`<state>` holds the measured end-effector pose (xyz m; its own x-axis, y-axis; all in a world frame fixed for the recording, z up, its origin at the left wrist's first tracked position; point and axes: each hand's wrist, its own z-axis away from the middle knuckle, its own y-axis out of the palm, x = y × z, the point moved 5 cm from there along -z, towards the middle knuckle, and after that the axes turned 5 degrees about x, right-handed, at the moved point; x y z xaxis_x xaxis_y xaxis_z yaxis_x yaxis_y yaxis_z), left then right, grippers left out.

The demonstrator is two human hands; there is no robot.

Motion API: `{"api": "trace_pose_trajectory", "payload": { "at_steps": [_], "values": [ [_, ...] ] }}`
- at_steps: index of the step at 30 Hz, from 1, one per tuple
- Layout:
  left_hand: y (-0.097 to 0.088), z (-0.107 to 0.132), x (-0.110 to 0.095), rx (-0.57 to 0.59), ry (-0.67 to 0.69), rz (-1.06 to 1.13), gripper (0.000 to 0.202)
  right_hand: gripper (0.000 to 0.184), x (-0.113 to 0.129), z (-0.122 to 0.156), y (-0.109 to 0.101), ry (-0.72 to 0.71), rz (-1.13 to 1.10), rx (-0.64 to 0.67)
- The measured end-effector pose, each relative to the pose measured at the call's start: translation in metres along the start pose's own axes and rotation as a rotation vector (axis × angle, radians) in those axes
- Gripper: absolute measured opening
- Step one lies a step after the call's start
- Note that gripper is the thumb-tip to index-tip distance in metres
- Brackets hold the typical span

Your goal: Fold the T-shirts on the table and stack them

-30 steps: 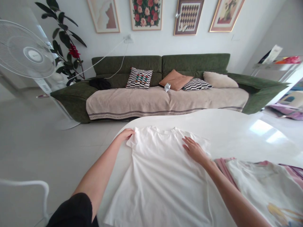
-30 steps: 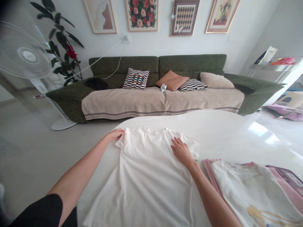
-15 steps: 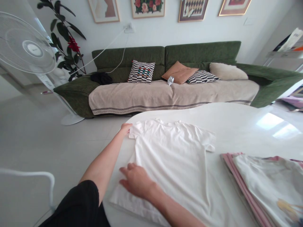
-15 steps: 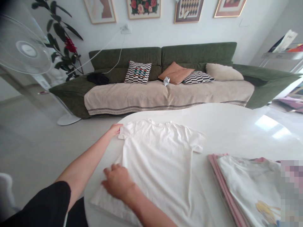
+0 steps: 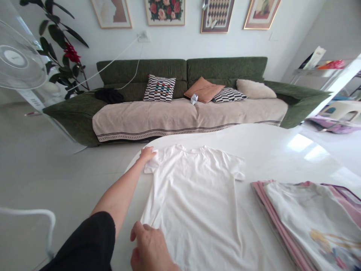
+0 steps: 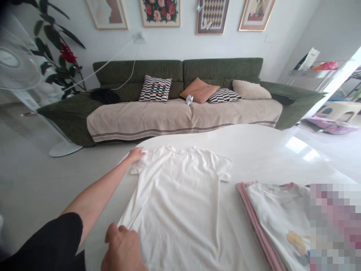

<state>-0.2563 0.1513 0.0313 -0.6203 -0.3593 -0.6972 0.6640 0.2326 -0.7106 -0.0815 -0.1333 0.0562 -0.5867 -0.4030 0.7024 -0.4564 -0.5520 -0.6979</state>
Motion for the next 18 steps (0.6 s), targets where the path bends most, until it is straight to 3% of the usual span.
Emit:
{"api": "trace_pose_trajectory", "payload": {
  "at_steps": [4, 10, 14, 18],
  "values": [
    [-0.003, -0.008, -0.006, 0.033, 0.03, -0.141, 0.009, 0.044, -0.004, 0.018, 0.004, 0.029, -0.206, -0.006],
    [-0.036, -0.009, -0.016, -0.025, 0.02, -0.282, 0.004, 0.039, -0.013, 0.016, 0.007, -0.028, -0.462, -0.091],
    [-0.041, -0.004, -0.047, -0.007, 0.078, -0.314, 0.005, 0.041, -0.037, 0.025, 0.011, -0.024, -0.6, -0.189],
    [-0.027, -0.003, -0.09, 0.068, 0.132, -0.265, 0.007, 0.039, -0.063, 0.047, 0.013, -0.018, -0.691, -0.254]
  ]
}}
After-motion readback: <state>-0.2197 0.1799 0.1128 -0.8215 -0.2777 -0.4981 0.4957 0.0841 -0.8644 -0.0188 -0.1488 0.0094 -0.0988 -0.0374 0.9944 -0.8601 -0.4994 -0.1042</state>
